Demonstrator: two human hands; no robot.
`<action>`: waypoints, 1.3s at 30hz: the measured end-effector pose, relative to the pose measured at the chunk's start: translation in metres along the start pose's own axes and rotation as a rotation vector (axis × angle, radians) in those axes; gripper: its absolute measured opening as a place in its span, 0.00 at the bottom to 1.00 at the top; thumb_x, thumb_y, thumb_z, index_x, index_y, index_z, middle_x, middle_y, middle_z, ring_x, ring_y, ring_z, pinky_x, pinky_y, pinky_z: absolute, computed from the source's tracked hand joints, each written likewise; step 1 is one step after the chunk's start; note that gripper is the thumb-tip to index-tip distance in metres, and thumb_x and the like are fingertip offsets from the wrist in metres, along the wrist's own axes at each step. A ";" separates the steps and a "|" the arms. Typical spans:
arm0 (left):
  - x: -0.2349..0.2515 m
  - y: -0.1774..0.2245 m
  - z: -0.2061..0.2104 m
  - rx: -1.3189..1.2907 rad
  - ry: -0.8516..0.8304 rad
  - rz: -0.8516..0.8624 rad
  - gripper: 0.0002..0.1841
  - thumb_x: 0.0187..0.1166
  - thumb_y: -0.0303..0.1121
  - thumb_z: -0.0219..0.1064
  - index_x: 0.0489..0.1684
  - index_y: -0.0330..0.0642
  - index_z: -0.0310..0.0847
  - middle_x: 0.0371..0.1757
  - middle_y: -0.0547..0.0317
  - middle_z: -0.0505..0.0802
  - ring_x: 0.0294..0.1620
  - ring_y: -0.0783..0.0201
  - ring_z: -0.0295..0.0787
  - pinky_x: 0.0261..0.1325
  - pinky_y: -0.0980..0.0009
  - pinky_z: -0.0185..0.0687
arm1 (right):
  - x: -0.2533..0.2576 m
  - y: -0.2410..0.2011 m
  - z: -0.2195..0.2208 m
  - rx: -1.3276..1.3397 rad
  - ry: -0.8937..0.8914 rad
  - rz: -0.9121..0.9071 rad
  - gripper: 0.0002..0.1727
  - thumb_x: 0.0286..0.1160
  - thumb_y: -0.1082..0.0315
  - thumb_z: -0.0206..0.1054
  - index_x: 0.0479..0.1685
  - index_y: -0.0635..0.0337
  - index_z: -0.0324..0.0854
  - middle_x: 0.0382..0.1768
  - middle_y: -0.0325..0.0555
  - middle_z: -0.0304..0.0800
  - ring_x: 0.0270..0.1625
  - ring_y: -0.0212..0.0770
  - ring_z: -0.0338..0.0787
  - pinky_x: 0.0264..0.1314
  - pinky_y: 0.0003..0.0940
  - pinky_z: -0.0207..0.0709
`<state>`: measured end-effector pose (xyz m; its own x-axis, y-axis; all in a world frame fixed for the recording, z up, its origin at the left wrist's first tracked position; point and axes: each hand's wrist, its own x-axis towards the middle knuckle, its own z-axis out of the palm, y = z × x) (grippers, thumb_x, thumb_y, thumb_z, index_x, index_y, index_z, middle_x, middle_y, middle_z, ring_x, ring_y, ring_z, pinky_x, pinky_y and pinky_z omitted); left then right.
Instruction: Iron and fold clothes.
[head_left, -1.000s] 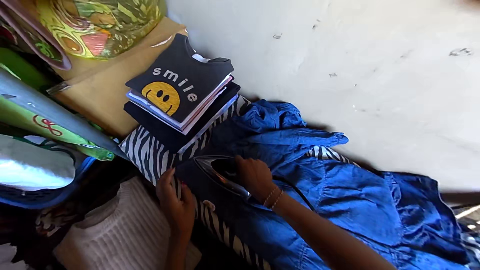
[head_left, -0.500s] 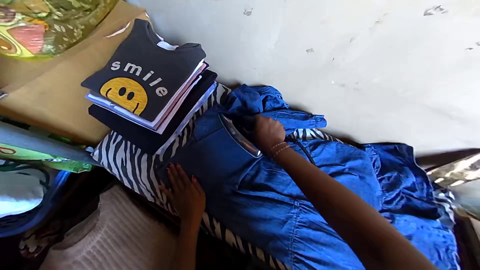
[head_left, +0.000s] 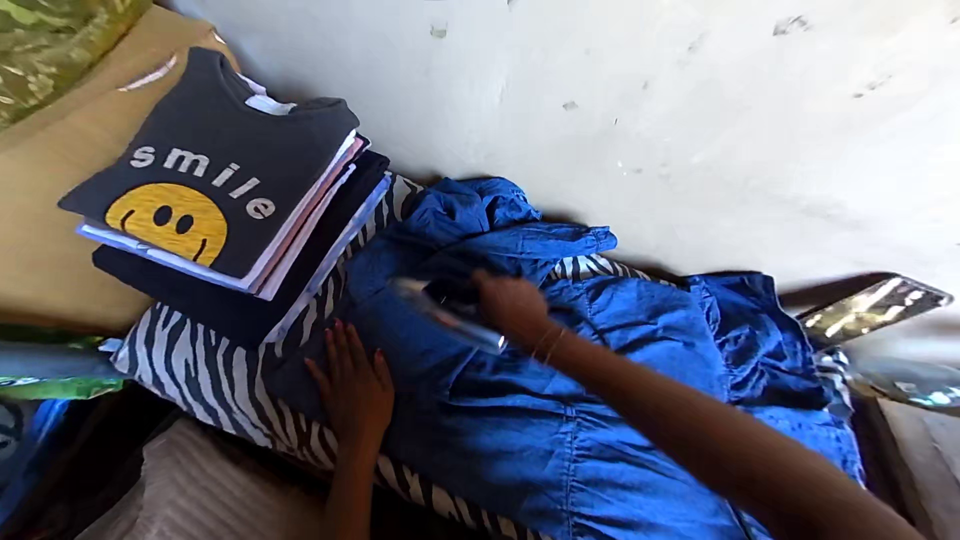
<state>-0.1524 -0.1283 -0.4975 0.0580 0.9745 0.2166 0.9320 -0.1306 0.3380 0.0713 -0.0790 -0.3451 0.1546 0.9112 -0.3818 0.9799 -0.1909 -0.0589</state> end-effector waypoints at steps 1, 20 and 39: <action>0.000 0.000 0.000 0.005 -0.005 -0.001 0.36 0.91 0.49 0.35 0.90 0.29 0.55 0.91 0.35 0.63 0.93 0.38 0.54 0.88 0.29 0.31 | 0.014 0.022 -0.004 0.005 0.081 0.062 0.19 0.84 0.61 0.64 0.66 0.61 0.79 0.48 0.69 0.91 0.52 0.74 0.91 0.46 0.71 0.81; -0.018 -0.094 -0.089 -0.313 0.168 -0.136 0.24 0.81 0.26 0.57 0.78 0.31 0.74 0.66 0.20 0.82 0.59 0.27 0.84 0.55 0.36 0.80 | -0.143 -0.009 0.033 0.064 -0.018 -0.293 0.36 0.86 0.37 0.56 0.59 0.67 0.81 0.39 0.65 0.91 0.44 0.68 0.93 0.43 0.64 0.84; 0.040 -0.127 -0.097 -0.638 -0.401 -0.226 0.11 0.83 0.28 0.67 0.54 0.30 0.79 0.36 0.45 0.89 0.27 0.62 0.88 0.37 0.62 0.89 | -0.158 0.045 0.076 -0.036 0.034 -0.244 0.31 0.84 0.40 0.60 0.52 0.65 0.81 0.34 0.63 0.90 0.40 0.68 0.94 0.36 0.63 0.82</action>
<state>-0.3034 -0.0907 -0.4429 0.1289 0.9656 -0.2260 0.5585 0.1177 0.8211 0.0811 -0.2590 -0.3578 -0.0838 0.9406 -0.3289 0.9924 0.0490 -0.1127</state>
